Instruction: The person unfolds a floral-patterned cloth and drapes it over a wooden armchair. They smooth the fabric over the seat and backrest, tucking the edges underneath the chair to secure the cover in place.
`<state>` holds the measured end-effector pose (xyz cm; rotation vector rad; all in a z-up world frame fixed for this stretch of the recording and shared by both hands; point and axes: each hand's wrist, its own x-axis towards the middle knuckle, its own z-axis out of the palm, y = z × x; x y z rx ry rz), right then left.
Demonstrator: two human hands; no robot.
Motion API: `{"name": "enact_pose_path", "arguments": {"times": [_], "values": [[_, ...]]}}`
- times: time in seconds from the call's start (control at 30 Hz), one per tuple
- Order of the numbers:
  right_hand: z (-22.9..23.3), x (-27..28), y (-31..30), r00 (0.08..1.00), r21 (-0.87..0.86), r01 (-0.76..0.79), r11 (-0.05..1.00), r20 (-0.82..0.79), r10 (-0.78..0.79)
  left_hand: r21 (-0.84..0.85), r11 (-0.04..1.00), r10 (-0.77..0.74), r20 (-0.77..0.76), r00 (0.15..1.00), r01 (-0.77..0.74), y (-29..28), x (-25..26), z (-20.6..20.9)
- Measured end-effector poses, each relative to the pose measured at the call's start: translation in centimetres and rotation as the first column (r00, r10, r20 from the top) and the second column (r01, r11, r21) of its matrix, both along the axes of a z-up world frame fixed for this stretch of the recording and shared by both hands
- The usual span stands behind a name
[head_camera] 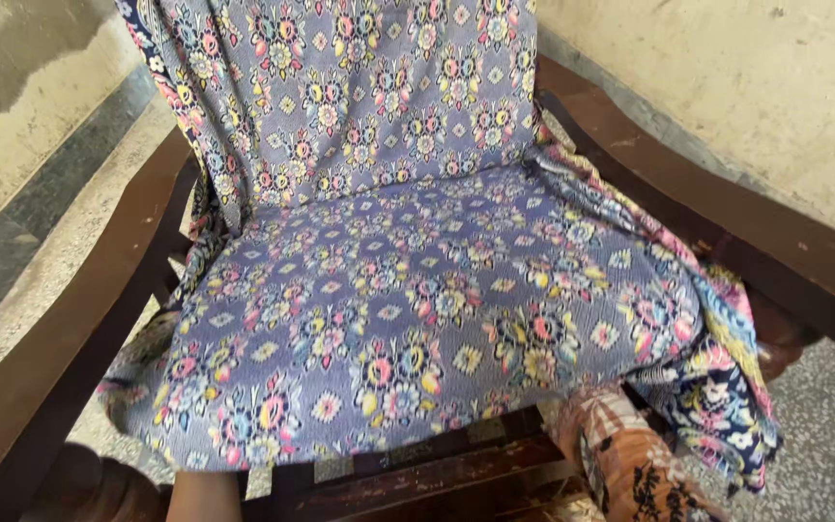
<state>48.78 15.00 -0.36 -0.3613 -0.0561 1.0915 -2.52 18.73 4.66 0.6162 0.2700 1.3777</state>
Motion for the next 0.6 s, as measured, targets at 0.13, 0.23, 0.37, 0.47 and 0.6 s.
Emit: {"name": "enact_pose_path", "arguments": {"times": [0.13, 0.23, 0.37, 0.47, 0.6], "values": [[-0.1, 0.3, -1.3, 1.000, 0.006, -0.012, 1.000, -0.022, 0.012, -0.026, 1.000, 0.009, -0.016, 1.000, -0.009, -0.7, -0.5, -0.5], [-1.1, 0.1, -3.6, 0.999, 0.018, -0.016, 1.000, -0.043, 0.017, -0.036, 0.999, 0.026, -0.027, 0.999, -0.027, -1.1, -0.9, -0.8], [-1.7, -0.2, -7.5, 0.998, 0.037, -0.030, 0.999, -0.059, 0.032, -0.050, 0.997, 0.063, -0.013, 0.998, -0.063, -2.0, -1.3, -0.8], [-2.2, 0.3, -10.9, 0.997, 0.050, -0.035, 0.998, -0.073, 0.039, -0.081, 0.992, 0.100, 0.000, 0.995, -0.100, -3.5, -0.9, -1.2], [-3.7, 0.9, -14.9, 0.992, 0.074, -0.062, 0.995, -0.102, 0.069, -0.171, 0.971, 0.171, 0.015, 0.985, -0.166, -7.6, -0.1, -2.2]]}}
